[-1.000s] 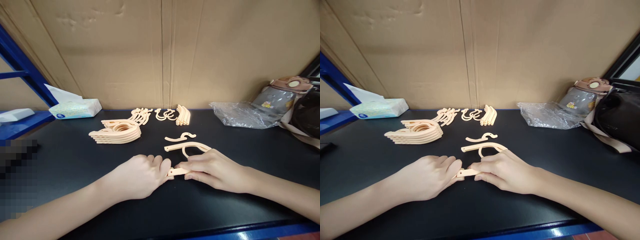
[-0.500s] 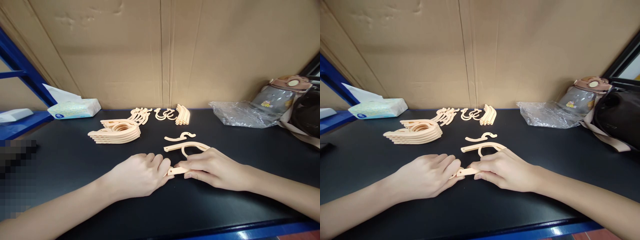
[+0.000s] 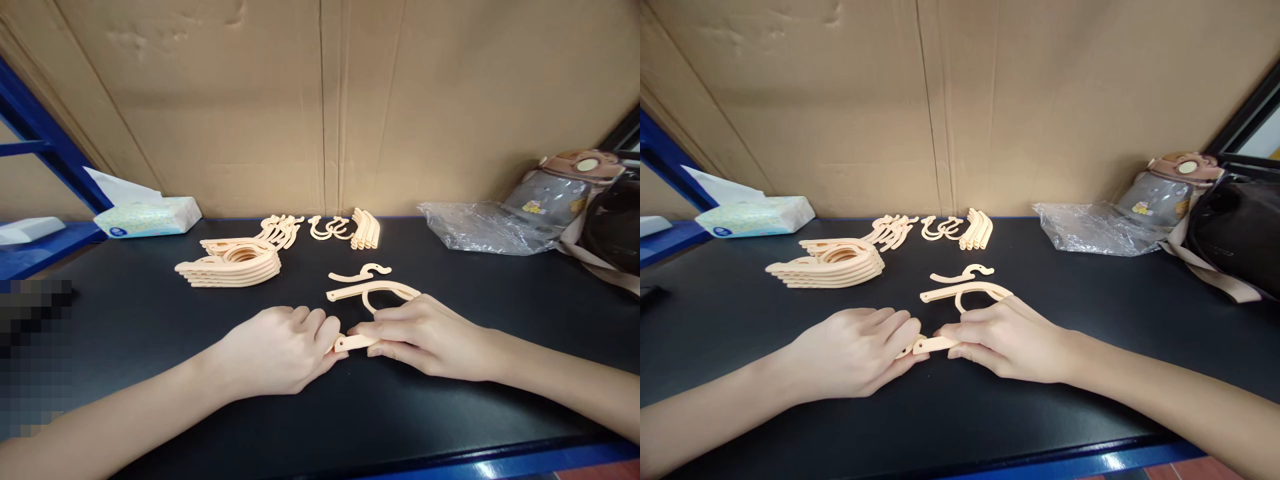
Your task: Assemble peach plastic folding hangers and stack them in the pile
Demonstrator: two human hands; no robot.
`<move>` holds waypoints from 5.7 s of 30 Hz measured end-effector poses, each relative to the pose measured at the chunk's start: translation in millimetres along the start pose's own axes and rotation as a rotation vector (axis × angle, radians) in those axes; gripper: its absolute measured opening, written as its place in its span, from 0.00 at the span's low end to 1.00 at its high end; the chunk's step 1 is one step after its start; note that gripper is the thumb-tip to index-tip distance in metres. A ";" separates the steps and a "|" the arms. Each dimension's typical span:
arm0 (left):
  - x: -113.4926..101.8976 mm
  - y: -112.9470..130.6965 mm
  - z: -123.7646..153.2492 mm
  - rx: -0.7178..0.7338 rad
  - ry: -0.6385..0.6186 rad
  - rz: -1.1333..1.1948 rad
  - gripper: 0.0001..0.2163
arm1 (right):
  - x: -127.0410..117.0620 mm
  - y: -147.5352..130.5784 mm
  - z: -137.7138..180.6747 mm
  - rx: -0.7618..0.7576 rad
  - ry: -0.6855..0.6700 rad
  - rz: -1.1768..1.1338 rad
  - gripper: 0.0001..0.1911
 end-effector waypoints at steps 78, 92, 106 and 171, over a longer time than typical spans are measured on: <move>-2.7 6.6 0.0 0.044 -0.037 0.291 0.13 | -30.3 28.4 2.4 0.170 0.218 0.247 0.11; -4.4 -9.8 -2.5 0.020 0.028 0.524 0.06 | -34.9 37.6 3.9 0.235 0.254 0.365 0.12; 9.9 -25.1 1.7 -0.124 0.023 0.434 0.24 | -37.4 47.5 7.8 0.303 0.284 0.458 0.13; 17.1 -37.5 5.5 -0.331 0.028 0.491 0.09 | -11.1 14.0 -0.4 0.092 0.060 0.258 0.13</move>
Point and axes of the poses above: each hand's wrist, its own z-axis away from the middle knuckle, its own x-axis out of the palm, y = z × x, the point moved 10 cm from there along -z, towards the middle knuckle, and after that the axes turned 3 degrees about x, right-handed, at the moved point
